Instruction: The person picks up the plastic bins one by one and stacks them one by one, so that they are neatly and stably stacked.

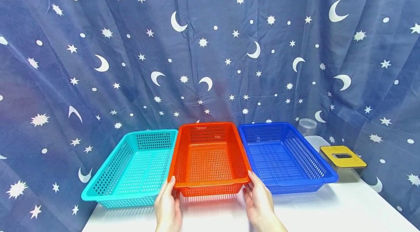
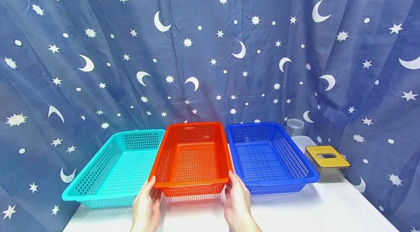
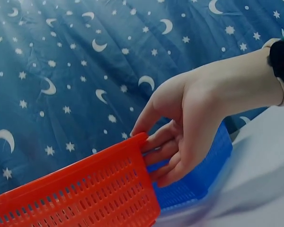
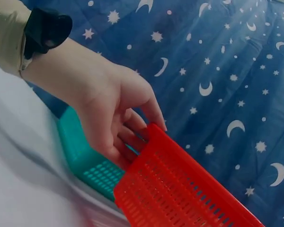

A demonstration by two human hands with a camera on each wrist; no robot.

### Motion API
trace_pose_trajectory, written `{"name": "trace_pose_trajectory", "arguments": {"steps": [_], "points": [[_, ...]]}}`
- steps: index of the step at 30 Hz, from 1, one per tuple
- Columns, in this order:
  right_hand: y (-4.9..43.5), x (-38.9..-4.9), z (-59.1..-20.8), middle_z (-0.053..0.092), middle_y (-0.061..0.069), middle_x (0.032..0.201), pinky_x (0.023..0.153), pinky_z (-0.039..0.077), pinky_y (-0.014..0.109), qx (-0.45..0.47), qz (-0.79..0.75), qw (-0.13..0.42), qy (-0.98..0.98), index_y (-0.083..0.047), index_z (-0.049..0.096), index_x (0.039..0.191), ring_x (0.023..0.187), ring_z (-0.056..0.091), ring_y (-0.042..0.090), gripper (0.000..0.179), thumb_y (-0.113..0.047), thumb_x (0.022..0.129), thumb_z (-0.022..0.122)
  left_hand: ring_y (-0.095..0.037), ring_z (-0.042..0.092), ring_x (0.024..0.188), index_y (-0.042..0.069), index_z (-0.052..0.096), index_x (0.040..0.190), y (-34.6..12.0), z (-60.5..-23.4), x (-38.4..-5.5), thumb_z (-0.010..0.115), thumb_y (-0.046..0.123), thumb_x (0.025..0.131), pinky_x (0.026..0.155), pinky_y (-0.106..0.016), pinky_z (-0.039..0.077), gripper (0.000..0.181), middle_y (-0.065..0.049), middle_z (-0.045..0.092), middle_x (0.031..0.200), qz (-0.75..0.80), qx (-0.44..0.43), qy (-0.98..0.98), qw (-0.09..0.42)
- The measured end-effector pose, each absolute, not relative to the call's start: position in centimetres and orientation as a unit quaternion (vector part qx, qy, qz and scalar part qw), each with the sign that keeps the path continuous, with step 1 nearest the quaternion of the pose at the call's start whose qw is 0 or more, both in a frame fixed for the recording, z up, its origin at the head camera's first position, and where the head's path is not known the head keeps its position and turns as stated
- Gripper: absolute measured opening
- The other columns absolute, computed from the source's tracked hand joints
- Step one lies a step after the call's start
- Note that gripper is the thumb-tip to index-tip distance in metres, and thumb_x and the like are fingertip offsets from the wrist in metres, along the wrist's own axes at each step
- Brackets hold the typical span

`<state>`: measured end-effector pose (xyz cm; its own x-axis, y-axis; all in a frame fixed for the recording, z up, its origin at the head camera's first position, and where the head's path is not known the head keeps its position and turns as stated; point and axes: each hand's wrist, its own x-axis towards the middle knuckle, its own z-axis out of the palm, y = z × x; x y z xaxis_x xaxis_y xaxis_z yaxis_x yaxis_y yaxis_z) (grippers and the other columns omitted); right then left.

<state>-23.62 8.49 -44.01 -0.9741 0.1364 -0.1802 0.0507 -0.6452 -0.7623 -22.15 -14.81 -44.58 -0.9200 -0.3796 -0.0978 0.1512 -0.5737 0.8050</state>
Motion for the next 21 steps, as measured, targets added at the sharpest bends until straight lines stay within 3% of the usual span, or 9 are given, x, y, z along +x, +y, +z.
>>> {"name": "trace_pose_trajectory", "arguments": {"steps": [6,10,15,21], "points": [[8.0,-25.3,-41.7,0.069,0.001,0.116,0.115,0.034,0.036,-0.125,0.916,0.084,-0.372,0.003,0.051,0.143,0.115,0.059,0.016,0.046,-0.019,0.104,0.061,-0.023,0.041,0.138,-0.001,0.039,0.155,-13.7,-42.0,-23.4,0.061,0.022,0.104,0.121,-0.036,0.027,0.06,-0.018,0.038,0.157,-0.872,0.126,-0.433,0.191],[7.4,-26.4,-40.6,0.071,0.005,0.11,0.106,0.043,0.032,-0.124,0.931,0.115,-0.325,0.002,0.066,0.126,0.107,0.064,0.017,0.029,-0.011,0.1,0.065,-0.026,0.04,0.142,-0.008,0.036,0.153,-13.3,-40.5,-24.5,0.061,0.015,0.103,0.12,-0.035,0.027,0.061,-0.022,0.035,0.158,-0.87,0.111,-0.425,0.224],[6.9,-27.0,-40.1,0.073,0.006,0.103,0.099,0.047,0.032,-0.131,0.936,0.132,-0.298,0.001,0.074,0.113,0.1,0.067,0.019,0.018,-0.005,0.097,0.069,-0.029,0.04,0.143,-0.01,0.036,0.153,-13.6,-39.6,-24.9,0.059,0.012,0.103,0.12,-0.034,0.027,0.059,-0.022,0.036,0.157,-0.876,0.104,-0.413,0.226],[7.3,-27.2,-39.1,0.074,0.006,0.102,0.097,0.048,0.03,-0.124,0.94,0.131,-0.289,-0.002,0.075,0.108,0.102,0.067,0.019,0.014,-0.005,0.096,0.069,-0.021,0.054,0.128,-0.007,0.048,0.148,-13.9,-38.9,-25.1,0.066,0.016,0.101,0.116,-0.032,0.035,0.055,-0.021,0.045,0.151,-0.875,0.091,-0.426,0.213]]}}
